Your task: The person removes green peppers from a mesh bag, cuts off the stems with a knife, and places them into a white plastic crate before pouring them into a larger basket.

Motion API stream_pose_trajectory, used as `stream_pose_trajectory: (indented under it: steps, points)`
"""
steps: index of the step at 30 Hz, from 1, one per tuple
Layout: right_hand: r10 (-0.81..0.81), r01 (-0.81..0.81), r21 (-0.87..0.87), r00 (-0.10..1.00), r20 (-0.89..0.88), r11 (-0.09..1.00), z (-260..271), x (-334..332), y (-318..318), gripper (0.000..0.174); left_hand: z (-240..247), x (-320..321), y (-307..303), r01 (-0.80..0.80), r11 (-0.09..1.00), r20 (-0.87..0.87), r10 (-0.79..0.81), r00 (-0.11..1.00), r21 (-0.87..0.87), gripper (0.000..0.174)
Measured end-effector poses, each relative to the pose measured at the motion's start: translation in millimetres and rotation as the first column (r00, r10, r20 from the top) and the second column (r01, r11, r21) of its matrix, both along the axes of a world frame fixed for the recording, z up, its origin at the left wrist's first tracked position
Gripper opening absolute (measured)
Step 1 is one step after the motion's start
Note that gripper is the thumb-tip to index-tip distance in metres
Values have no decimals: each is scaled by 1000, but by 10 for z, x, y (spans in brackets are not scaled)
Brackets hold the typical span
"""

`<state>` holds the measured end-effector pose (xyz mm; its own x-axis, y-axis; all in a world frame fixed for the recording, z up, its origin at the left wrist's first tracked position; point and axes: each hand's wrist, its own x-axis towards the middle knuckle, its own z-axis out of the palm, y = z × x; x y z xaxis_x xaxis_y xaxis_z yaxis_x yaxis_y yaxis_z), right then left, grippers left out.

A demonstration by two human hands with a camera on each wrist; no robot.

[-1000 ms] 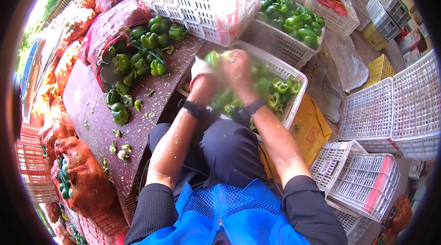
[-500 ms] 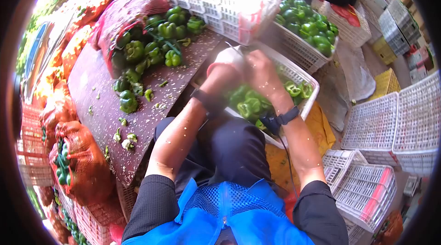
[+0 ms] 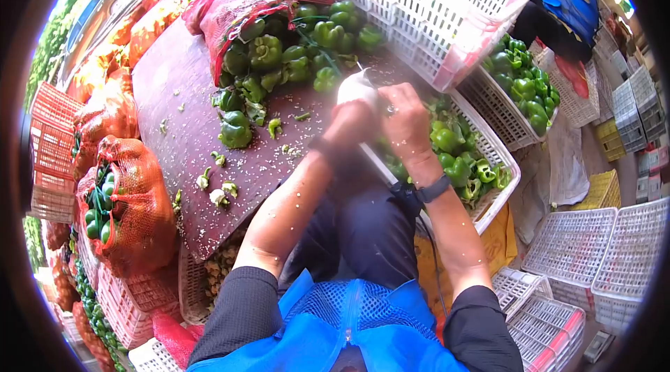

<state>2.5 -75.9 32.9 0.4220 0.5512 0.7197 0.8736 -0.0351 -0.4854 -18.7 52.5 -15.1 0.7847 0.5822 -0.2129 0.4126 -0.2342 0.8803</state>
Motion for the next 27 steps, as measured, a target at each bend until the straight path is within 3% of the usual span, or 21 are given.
stream_pose_trajectory:
  steps: [2, 6, 8, 9, 10, 12, 14, 15, 16, 17, 18, 22, 24, 25, 26, 27]
  points:
    - [-3, 3, -25, 1000, 9, 1000, -58, -15, 65, 10, -39, -76, 128, -116, 993, 98, 119, 988, -38, 25]
    - [83, -101, -123, 987, -141, 987, -253, 47, -5, 21, 136, -594, 560, -125, 971, 118, 103, 988, 201, 24]
    - [49, -98, -325, 987, -155, 940, -390, 280, -188, 26, 370, -1041, 703, -67, 917, 44, 54, 998, 393, 24]
    - [-16, -66, -429, 983, -183, 901, -409, 389, -292, 29, 628, -1296, 670, -51, 897, 124, -5, 992, 438, 23]
    - [-84, -40, -533, 975, -207, 845, -427, 479, -410, 33, 542, -1492, 794, -32, 787, 70, -15, 997, 616, 26]
    - [-131, 21, -674, 985, -113, 739, -432, 620, -488, 45, 172, -1811, 1100, -25, 614, -13, 57, 998, 789, 19]
    - [-83, -43, -585, 979, -187, 810, -364, 592, -274, 55, 237, -1995, 1267, 134, 540, -218, 95, 971, 831, 26]
    - [16, -153, -479, 960, -278, 864, -327, 550, -81, 57, 40, -2101, 1424, -78, 727, -54, 156, 986, 682, 26]
    - [123, -256, -359, 927, -353, 898, -273, 491, 183, 60, -147, -2159, 1547, -267, 849, 92, 254, 963, 457, 25]
    - [192, -270, -343, 950, -245, 900, -174, 409, 470, 63, 319, -2179, 1314, -194, 712, 31, 235, 971, 675, 22]
    - [256, -286, -327, 957, -133, 901, -83, 314, 785, 66, 340, -2183, 1316, -222, 576, 134, 191, 972, 787, 18]
    - [372, -318, -356, 923, 94, 879, -68, -2, 2004, 87, 313, -2343, 1314, -316, 598, 162, 298, 941, 737, 21]
    - [358, -287, -367, 923, 142, 885, -142, -137, 2426, 86, 134, -2478, 1312, -358, 471, 241, 292, 926, 807, 27]
    - [334, -244, -383, 924, 189, 891, -188, -156, 2569, 85, 203, -2526, 1314, -359, 574, 234, 282, 930, 735, 31]
    - [339, -250, -380, 922, 189, 891, -229, -149, 2682, 85, 239, -2544, 1242, -404, 570, 264, 315, 912, 715, 32]
    - [359, -309, -373, 930, 73, 875, -272, -147, 2787, 84, 207, -2616, 1235, -396, 604, 275, 286, 918, 692, 32]
